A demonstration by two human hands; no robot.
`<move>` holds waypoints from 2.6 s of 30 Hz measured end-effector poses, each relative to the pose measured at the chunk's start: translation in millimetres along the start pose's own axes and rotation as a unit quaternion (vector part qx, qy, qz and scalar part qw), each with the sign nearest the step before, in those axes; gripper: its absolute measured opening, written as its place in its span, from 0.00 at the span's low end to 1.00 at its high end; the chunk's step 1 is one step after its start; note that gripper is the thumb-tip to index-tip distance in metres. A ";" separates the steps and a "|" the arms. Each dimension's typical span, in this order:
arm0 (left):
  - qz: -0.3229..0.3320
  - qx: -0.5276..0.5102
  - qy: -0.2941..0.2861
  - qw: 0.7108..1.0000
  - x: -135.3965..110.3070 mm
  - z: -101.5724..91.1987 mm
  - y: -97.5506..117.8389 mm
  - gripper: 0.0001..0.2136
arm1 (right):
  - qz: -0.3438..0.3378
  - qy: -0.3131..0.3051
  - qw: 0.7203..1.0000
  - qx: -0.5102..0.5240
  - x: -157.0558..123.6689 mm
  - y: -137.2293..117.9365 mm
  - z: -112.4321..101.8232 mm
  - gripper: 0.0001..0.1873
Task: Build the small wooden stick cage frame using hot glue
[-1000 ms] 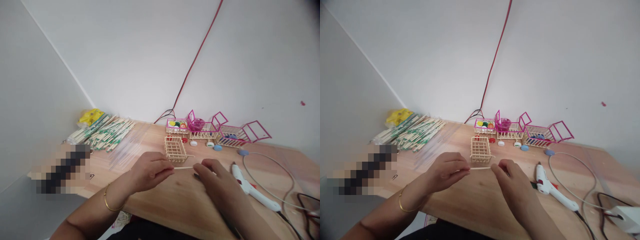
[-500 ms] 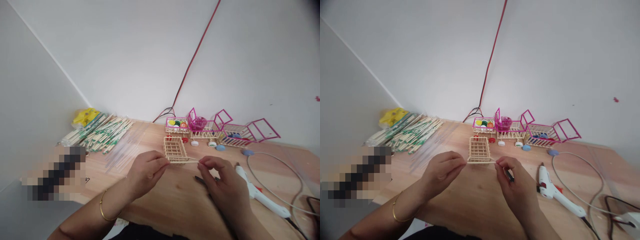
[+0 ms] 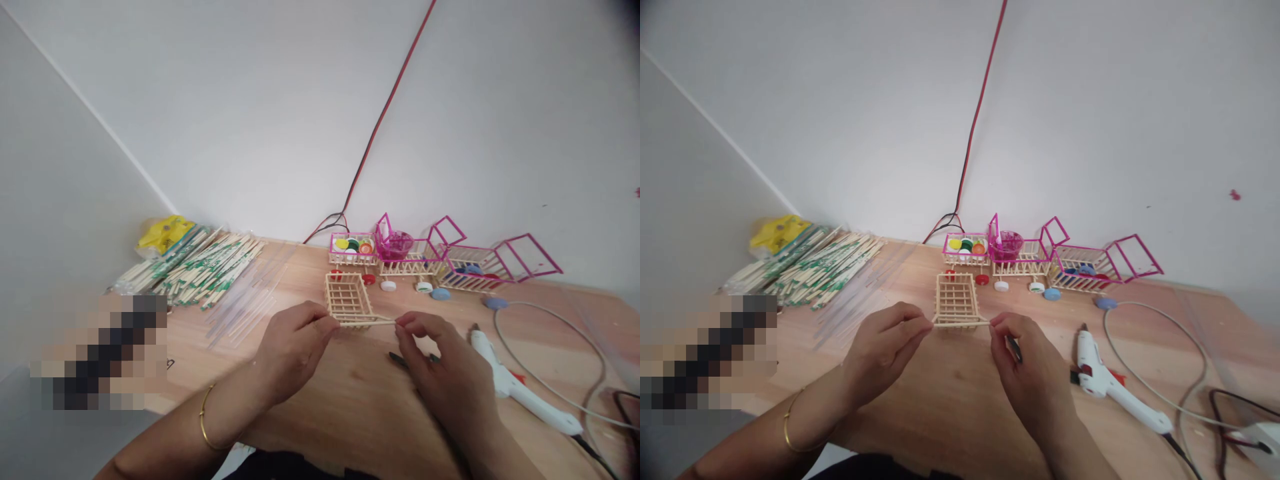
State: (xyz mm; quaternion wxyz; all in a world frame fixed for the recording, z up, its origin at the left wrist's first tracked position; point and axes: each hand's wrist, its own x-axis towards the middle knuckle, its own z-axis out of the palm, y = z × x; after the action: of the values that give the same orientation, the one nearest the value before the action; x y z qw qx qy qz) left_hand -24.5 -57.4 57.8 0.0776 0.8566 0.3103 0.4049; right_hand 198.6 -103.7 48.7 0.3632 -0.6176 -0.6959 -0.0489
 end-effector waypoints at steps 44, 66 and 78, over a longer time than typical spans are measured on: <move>-0.056 -0.043 0.001 0.997 -2.4 4.7 -4.8 0.04 | 0.131 -0.090 0.927 0.338 0.1 20.2 17.2 0.13; -0.046 -0.021 0.005 0.999 -2.6 5.8 -4.9 0.04 | 0.178 -0.083 0.905 0.378 0.5 15.0 16.0 0.15; -0.077 -0.027 -0.003 0.997 -3.4 5.6 -5.8 0.07 | 0.161 -0.064 0.916 0.363 1.7 15.7 17.1 0.14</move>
State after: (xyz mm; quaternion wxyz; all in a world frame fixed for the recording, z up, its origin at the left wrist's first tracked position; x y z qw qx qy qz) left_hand -24.7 -54.1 49.6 0.1327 0.8291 0.3637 0.4034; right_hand 205.1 -89.9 31.1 0.5202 -0.5486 -0.5788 0.3057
